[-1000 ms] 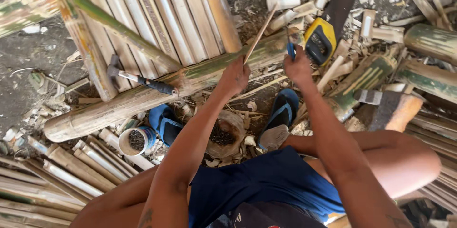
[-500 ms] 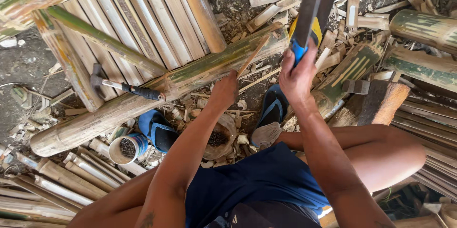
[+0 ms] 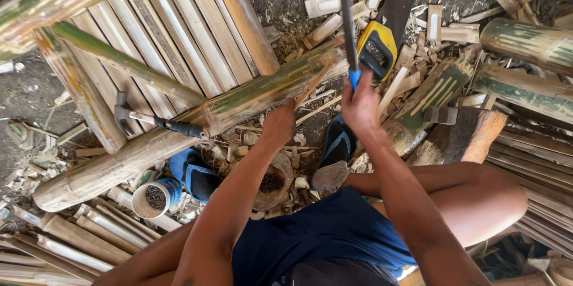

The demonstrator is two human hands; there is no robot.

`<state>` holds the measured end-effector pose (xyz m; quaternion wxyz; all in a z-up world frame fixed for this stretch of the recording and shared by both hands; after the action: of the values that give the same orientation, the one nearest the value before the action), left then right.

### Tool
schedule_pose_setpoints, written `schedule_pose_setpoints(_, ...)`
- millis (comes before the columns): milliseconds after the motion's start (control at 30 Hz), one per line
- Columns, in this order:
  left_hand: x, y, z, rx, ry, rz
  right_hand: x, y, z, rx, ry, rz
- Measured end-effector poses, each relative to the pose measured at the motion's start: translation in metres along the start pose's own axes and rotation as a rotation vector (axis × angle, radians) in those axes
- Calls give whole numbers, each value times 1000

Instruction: The person assembles a bamboo frame by placing split bamboo slats into a frame, cutting them to size with a hand saw, and securing them with nails using a hammer. The person repeatedly measures, cuts, and nails the slats into place.

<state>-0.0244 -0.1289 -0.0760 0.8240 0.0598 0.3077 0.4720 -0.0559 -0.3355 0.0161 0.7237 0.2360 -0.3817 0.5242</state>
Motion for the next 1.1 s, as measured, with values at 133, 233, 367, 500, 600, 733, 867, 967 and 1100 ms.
schedule_pose_setpoints(133,3,-2,-9,-3,48,5,35,15,41,-289,-160,414)
schedule_pose_setpoints(233,5,-1,-16,-6,37,11,0,7,9,-310,-308,250)
schedule_pose_setpoints(367,0,-6,-2,-119,-38,-44,-43,-15,-47,83,259,-127)
schedule_pose_setpoints(500,6,-8,-7,-44,-23,12,-29,-14,-23,146,99,-165)
schedule_pose_setpoints(600,10,-2,-21,51,19,61,11,-6,18,-106,-177,135)
schedule_pose_setpoints(733,9,-6,-19,43,25,42,8,-5,0,-210,-2,294)
schedule_pose_setpoints(867,5,-9,-26,39,-14,41,-85,-7,-60,102,272,-177)
schedule_pose_setpoints(967,22,1,-14,-127,-69,24,-109,2,-71,100,246,-210)
schedule_pose_setpoints(1100,115,23,13,-307,58,289,-95,18,-79,45,217,-125)
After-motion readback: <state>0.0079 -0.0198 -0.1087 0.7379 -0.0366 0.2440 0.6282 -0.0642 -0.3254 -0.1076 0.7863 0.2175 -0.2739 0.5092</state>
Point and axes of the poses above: each hand's wrist, its own y-axis away from the middle knuckle, its own z-axis out of the back of the hand, x = y × z, the point moved 10 cm from there along -y, towards the middle knuckle, and after that the axes turned 13 degrees about -y, right-handed, at the moved point
